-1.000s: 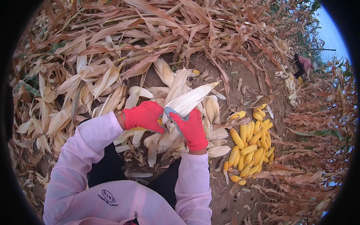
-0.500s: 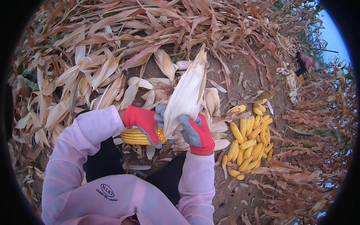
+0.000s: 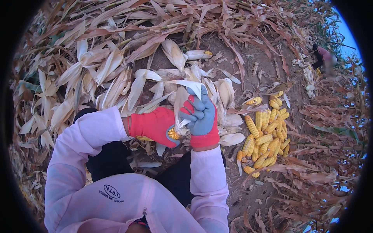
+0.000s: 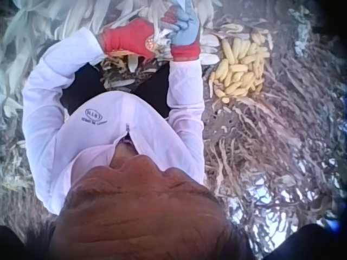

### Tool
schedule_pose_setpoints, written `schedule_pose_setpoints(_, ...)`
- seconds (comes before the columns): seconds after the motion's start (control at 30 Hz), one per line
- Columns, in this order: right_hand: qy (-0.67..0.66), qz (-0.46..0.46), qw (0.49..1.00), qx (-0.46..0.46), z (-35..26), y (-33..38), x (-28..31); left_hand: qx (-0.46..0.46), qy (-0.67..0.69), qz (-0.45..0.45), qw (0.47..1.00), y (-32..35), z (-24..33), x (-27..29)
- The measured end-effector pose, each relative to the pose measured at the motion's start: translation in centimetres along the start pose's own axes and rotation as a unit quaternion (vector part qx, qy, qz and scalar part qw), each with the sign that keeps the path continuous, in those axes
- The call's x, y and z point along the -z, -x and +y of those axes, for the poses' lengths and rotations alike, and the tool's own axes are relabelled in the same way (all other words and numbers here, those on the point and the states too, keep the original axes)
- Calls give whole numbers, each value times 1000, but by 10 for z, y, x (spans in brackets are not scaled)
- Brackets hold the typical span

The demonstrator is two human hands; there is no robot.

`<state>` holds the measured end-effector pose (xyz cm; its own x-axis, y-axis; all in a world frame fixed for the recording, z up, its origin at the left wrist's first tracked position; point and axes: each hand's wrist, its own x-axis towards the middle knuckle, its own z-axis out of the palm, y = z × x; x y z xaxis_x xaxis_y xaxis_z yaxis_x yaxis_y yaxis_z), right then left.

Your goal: The person shucks corn cobs by hand, peeling back the husks to reveal the kernels and placing the cleaned cobs into a growing pile on the ground. The person repeats this process for several cobs in a cornfield.

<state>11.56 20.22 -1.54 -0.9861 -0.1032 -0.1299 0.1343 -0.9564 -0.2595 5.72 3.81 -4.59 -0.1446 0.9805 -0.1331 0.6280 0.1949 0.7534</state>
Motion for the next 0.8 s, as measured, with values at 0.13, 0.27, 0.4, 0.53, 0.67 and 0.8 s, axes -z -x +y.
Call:
schedule_pose_setpoints(0.13,-106,58,966,229,-56,-15,40,-21,-127,108,986,-12,16,-21)
schedule_pose_setpoints(0.27,-131,239,866,419,-145,3,89,-64,-44,176,981,6,31,-16)
schedule_pose_setpoints(0.4,-57,343,844,408,-150,-4,95,-56,37,328,942,7,7,22)
schedule_pose_setpoints(0.53,201,212,909,297,-74,-44,82,-26,416,359,835,24,1,91)
schedule_pose_setpoints(0.67,533,133,836,16,23,-71,39,-66,506,410,756,33,3,103)
schedule_pose_setpoints(0.8,391,-15,919,-46,50,-55,-2,-34,529,395,751,30,-1,105)
